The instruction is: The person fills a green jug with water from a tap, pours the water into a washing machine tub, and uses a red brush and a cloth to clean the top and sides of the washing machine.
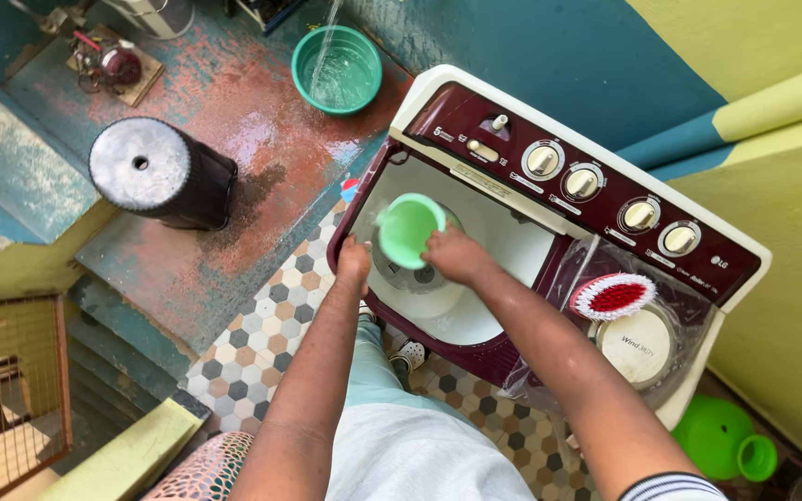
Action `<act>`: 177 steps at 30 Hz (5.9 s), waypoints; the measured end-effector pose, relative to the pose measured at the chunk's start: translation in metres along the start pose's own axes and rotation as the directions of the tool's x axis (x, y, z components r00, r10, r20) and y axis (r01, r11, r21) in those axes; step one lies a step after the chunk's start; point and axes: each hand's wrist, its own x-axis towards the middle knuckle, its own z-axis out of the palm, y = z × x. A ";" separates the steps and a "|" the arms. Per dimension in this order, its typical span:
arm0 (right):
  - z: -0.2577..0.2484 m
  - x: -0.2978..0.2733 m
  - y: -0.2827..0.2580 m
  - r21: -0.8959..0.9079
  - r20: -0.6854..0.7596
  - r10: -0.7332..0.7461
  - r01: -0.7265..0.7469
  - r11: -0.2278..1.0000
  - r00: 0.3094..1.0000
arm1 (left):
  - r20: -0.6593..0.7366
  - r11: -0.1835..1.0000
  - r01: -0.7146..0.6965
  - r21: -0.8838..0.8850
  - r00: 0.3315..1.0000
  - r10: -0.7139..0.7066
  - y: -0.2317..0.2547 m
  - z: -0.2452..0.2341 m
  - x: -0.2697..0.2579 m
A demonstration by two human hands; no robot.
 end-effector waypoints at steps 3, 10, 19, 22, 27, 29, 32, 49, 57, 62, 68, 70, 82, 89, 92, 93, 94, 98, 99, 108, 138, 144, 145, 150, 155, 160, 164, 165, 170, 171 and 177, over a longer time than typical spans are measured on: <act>0.006 -0.029 -0.006 0.093 -0.182 -0.197 0.217 0.972 0.963 | -0.002 0.999 0.033 0.035 0.999 -0.033 0.005 0.000 0.003; 0.035 -0.067 0.025 0.134 0.009 -0.159 0.157 0.979 0.987 | 0.029 0.989 0.071 0.133 0.997 -0.075 -0.005 -0.009 0.008; -0.008 -0.033 0.013 -0.052 0.080 -0.101 0.105 0.993 0.992 | 0.058 0.981 0.132 0.140 0.988 -0.141 0.020 -0.003 -0.012; 0.002 -0.031 0.001 0.006 -0.065 -0.172 0.172 0.985 0.983 | 0.105 0.975 0.140 0.172 0.981 -0.160 0.022 0.005 -0.019; 0.000 -0.053 0.011 -0.005 0.060 -0.413 0.414 0.910 0.909 | 0.129 0.857 0.360 0.369 0.893 -0.431 -0.039 0.031 -0.007; -0.011 -0.069 0.027 -0.012 0.114 -0.444 0.448 0.894 0.889 | 0.245 0.856 0.281 0.434 0.877 -0.412 -0.072 0.044 -0.009; -0.031 -0.089 0.053 -0.088 0.212 -0.497 0.523 0.848 0.842 | 0.385 0.772 0.024 0.635 0.857 -0.344 -0.090 0.064 -0.015; -0.071 -0.104 -0.021 -0.152 0.385 -0.294 0.375 0.915 0.875 | 0.433 0.822 0.567 0.047 0.730 -0.529 -0.121 0.125 -0.072; -0.081 -0.126 0.007 -0.129 0.185 -0.147 0.172 0.977 0.972 | 0.476 0.898 0.058 0.437 0.832 -0.285 -0.073 0.132 -0.104; -0.112 -0.135 0.006 -0.095 0.150 0.017 -0.003 0.996 0.989 | 0.271 0.925 -0.047 0.377 0.961 -0.062 -0.012 0.080 -0.067; -0.130 -0.085 -0.014 0.107 0.260 -0.058 0.031 0.994 0.964 | 0.205 0.990 0.141 0.011 0.969 -0.140 0.015 0.034 -0.035; -0.140 -0.069 -0.021 0.175 0.222 -0.042 0.003 0.985 0.974 | 0.252 0.975 0.212 -0.058 0.949 -0.192 0.014 0.034 -0.030; -0.228 -0.055 -0.033 0.208 0.235 0.196 -0.246 0.947 0.952 | 0.606 0.994 0.044 -0.105 0.795 0.029 0.027 0.093 -0.037; -0.239 -0.111 -0.001 0.256 0.158 0.423 -0.451 0.855 0.892 | 0.608 0.392 -0.646 0.655 0.759 0.232 0.069 0.122 -0.063; -0.241 -0.133 0.011 0.310 0.145 0.577 -0.591 0.745 0.804 | 0.443 0.531 -0.423 0.734 0.891 0.097 0.111 0.123 -0.101; -0.238 -0.142 0.013 0.324 0.112 0.602 -0.602 0.730 0.790 | 0.456 0.538 -0.430 0.725 0.885 0.092 0.124 0.123 -0.113; -0.235 -0.150 0.015 0.338 0.079 0.627 -0.612 0.714 0.775 | 0.470 0.544 -0.437 0.716 0.879 0.088 0.137 0.120 -0.122; -0.216 -0.164 0.017 0.402 -0.013 0.701 -0.638 0.657 0.713 | 0.442 0.766 -0.272 0.582 0.897 -0.018 0.176 0.106 -0.161; -0.208 -0.165 0.015 0.420 -0.068 0.699 -0.614 0.668 0.712 | 0.495 0.714 -0.346 0.609 0.869 -0.001 0.182 0.099 -0.170; -0.154 -0.147 -0.015 0.626 -0.406 0.656 -0.329 0.707 0.637 | 0.554 0.502 -0.701 0.506 0.710 0.434 0.186 0.048 -0.184; 0.441 0.128 0.124 0.520 0.349 0.285 -0.438 0.734 0.893 | 0.620 -0.228 -0.667 0.709 0.436 0.652 0.123 -0.037 -0.084; 0.450 0.142 0.092 0.553 0.358 0.367 -0.512 0.657 0.858 | 0.615 -0.285 -0.619 0.732 0.419 0.668 0.134 -0.031 -0.092; 0.446 0.148 0.088 0.562 0.353 0.366 -0.508 0.652 0.861 | 0.613 -0.281 -0.614 0.737 0.435 0.659 0.134 -0.031 -0.093; 0.443 0.185 0.077 0.608 0.337 0.332 -0.473 0.639 0.881 | 0.598 -0.256 -0.603 0.755 0.475 0.646 0.130 -0.031 -0.092; 0.440 0.235 0.035 0.669 0.323 0.261 -0.414 0.617 0.910 | 0.589 -0.247 -0.583 0.774 0.520 0.618 0.127 -0.031 -0.089; 0.423 0.267 0.036 0.686 0.303 0.254 -0.395 0.611 0.918 | 0.598 -0.276 -0.576 0.769 0.497 0.629 0.131 -0.029 -0.089; 0.418 0.272 0.027 0.707 0.310 0.238 -0.391 0.589 0.920 | 0.608 -0.304 -0.560 0.771 0.503 0.614 0.128 -0.030 -0.088; 0.418 0.270 0.018 0.716 0.318 0.239 -0.398 0.574 0.917 | 0.614 -0.306 -0.564 0.767 0.504 0.608 0.125 -0.032 -0.089; 0.376 0.232 0.034 0.735 0.348 0.312 -0.464 0.495 0.884 | 0.611 -0.274 -0.622 0.734 0.427 0.667 0.120 -0.035 -0.086; 0.362 0.220 0.040 0.739 0.358 0.332 -0.483 0.470 0.872 | 0.609 -0.267 -0.638 0.723 0.405 0.682 0.119 -0.037 -0.085; 0.276 0.078 0.069 0.769 0.466 0.494 -0.612 0.182 0.734 | 0.609 -0.225 -0.709 0.669 0.348 0.713 0.125 -0.041 -0.091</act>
